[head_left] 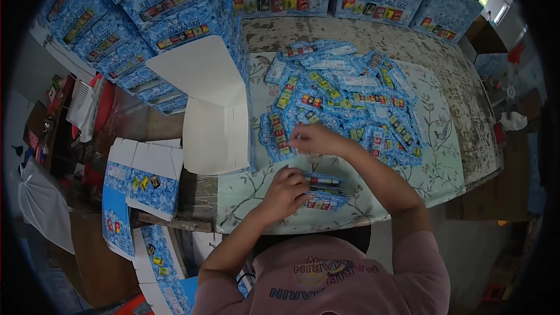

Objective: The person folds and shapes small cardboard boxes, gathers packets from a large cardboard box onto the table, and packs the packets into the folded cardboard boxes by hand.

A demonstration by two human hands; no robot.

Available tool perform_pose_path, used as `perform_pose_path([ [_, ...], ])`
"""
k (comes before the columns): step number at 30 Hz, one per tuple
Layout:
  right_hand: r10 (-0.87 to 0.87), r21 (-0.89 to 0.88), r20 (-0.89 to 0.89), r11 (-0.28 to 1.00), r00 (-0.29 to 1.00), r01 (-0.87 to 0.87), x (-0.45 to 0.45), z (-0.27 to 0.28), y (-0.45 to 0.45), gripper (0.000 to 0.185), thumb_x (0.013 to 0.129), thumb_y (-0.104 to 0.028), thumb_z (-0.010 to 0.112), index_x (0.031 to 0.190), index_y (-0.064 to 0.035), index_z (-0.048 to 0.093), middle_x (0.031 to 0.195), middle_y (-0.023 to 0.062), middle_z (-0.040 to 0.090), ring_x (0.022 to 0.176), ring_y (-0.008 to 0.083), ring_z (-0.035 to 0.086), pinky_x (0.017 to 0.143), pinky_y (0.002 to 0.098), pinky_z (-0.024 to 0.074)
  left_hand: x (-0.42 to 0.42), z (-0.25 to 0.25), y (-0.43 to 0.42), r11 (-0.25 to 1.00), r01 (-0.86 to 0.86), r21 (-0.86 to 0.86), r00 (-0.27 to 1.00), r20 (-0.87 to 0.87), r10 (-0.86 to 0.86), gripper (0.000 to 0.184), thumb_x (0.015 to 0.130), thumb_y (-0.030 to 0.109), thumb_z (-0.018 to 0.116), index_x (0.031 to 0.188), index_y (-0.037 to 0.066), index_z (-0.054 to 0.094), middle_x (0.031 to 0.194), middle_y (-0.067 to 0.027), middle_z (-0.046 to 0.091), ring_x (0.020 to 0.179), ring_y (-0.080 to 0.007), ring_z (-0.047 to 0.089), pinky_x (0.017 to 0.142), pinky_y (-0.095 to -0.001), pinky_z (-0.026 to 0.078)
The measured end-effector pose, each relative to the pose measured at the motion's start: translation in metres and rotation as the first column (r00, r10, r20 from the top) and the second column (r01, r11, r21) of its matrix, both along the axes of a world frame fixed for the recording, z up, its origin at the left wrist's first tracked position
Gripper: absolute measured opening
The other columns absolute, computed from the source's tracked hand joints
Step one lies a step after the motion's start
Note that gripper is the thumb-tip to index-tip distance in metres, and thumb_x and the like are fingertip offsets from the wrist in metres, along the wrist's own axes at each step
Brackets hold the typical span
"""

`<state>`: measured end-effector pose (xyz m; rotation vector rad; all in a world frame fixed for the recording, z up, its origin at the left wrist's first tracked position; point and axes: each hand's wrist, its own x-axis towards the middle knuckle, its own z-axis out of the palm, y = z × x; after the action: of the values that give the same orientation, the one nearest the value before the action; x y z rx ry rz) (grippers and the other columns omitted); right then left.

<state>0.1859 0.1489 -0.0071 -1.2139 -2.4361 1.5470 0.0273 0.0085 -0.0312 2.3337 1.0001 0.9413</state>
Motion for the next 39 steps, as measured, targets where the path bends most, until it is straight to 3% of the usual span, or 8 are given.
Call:
perform_pose_path([
  [2, -0.006, 0.524, 0.063, 0.851, 0.998, -0.029, -0.030, -0.008, 0.016, 0.034, 0.080, -0.019, 0.062, 0.112, -0.0098, 0.055, 0.107, 0.0109, 0.059, 0.103, 0.0253, 0.055, 0.082, 0.0401, 0.0448, 0.002, 0.000, -0.003, 0.999, -0.010, -0.052, 1.000, 0.010, 0.010, 0.013, 0.070, 0.014, 0.070, 0.077, 0.005, 0.063, 0.087, -0.0052, 0.056, 0.096, -0.0261, 0.050, 0.084, -0.0392, 0.041],
  [5, 0.198, 0.797, 0.193, 0.539, 0.961, -0.272, -0.072, -0.047, 0.046, 0.042, 0.077, -0.020, 0.064, 0.116, -0.0110, 0.055, 0.112, 0.0103, 0.055, 0.112, 0.0302, 0.045, 0.095, 0.0466, 0.0342, 0.004, 0.000, -0.006, 0.995, -0.016, -0.099, 1.000, 0.021, 0.018, 0.013, 0.069, 0.012, 0.071, 0.076, 0.004, 0.062, 0.085, -0.0058, 0.056, 0.090, -0.0258, 0.051, 0.079, -0.0376, 0.042],
  [12, 0.158, 0.602, 0.363, 0.712, 0.918, -0.361, 0.001, -0.024, 0.018, 0.041, 0.075, -0.027, 0.068, 0.110, -0.0103, 0.058, 0.101, 0.0074, 0.057, 0.106, 0.0310, 0.046, 0.098, 0.0450, 0.0267, -0.012, 0.000, -0.020, 0.989, -0.062, -0.132, 0.995, 0.073, 0.072, 0.014, 0.067, 0.009, 0.071, 0.076, 0.003, 0.062, 0.083, -0.0070, 0.056, 0.085, -0.0269, 0.053, 0.077, -0.0372, 0.044],
  [20, -0.133, 0.357, -0.116, 0.919, 0.984, 0.167, 0.084, -0.004, -0.097, 0.016, 0.083, -0.019, 0.060, 0.087, -0.0039, 0.059, 0.077, 0.0119, 0.056, 0.079, 0.0316, 0.056, 0.070, 0.0396, 0.0437, 0.005, -0.007, -0.013, 0.998, -0.050, -0.044, 0.994, 0.093, 0.054, 0.014, 0.066, 0.007, 0.072, 0.077, 0.003, 0.063, 0.086, -0.0076, 0.058, 0.090, -0.0269, 0.053, 0.079, -0.0373, 0.044],
  [27, -0.103, 0.564, 0.137, 0.826, 0.985, 0.007, 0.082, 0.011, -0.134, 0.074, 0.066, -0.041, 0.075, 0.119, -0.0011, 0.044, 0.105, 0.0198, 0.053, 0.096, 0.0355, 0.053, 0.080, 0.0428, 0.0439, 0.028, -0.010, -0.014, 0.977, -0.132, 0.168, 0.988, -0.052, 0.143, 0.030, 0.069, 0.020, 0.073, 0.093, 0.007, 0.062, 0.105, -0.0068, 0.055, 0.102, -0.0299, 0.050, 0.094, -0.0473, 0.034],
  [31, -0.159, 0.574, 0.112, 0.816, 0.981, 0.067, 0.074, -0.002, -0.135, 0.075, 0.060, -0.033, 0.077, 0.119, -0.0022, 0.043, 0.105, 0.0195, 0.052, 0.095, 0.0360, 0.052, 0.078, 0.0440, 0.0437, 0.002, 0.022, -0.030, 0.927, -0.291, 0.236, 0.952, -0.022, 0.305, 0.037, 0.070, 0.022, 0.074, 0.101, 0.008, 0.060, 0.111, -0.0083, 0.054, 0.111, -0.0313, 0.048, 0.096, -0.0507, 0.033],
  [36, -0.211, 0.519, 0.157, 0.849, 0.965, 0.101, 0.071, -0.001, -0.135, 0.072, 0.060, -0.031, 0.076, 0.117, -0.0019, 0.044, 0.101, 0.0187, 0.053, 0.093, 0.0363, 0.052, 0.077, 0.0435, 0.0436, -0.118, 0.073, 0.003, 0.482, -0.860, 0.168, 0.496, 0.503, 0.708, 0.026, 0.077, 0.001, 0.060, 0.102, 0.001, 0.056, 0.098, -0.0129, 0.058, 0.091, -0.0306, 0.058, 0.081, -0.0335, 0.045],
  [39, -0.226, 0.514, 0.163, 0.850, 0.960, 0.113, 0.070, 0.001, -0.137, 0.071, 0.059, -0.031, 0.076, 0.116, -0.0016, 0.044, 0.101, 0.0190, 0.052, 0.093, 0.0371, 0.052, 0.078, 0.0442, 0.0431, -0.232, 0.045, 0.046, 0.324, -0.944, 0.067, 0.323, 0.402, 0.857, 0.019, 0.080, 0.005, 0.059, 0.099, 0.001, 0.060, 0.092, -0.0131, 0.061, 0.082, -0.0236, 0.060, 0.075, -0.0323, 0.047],
])
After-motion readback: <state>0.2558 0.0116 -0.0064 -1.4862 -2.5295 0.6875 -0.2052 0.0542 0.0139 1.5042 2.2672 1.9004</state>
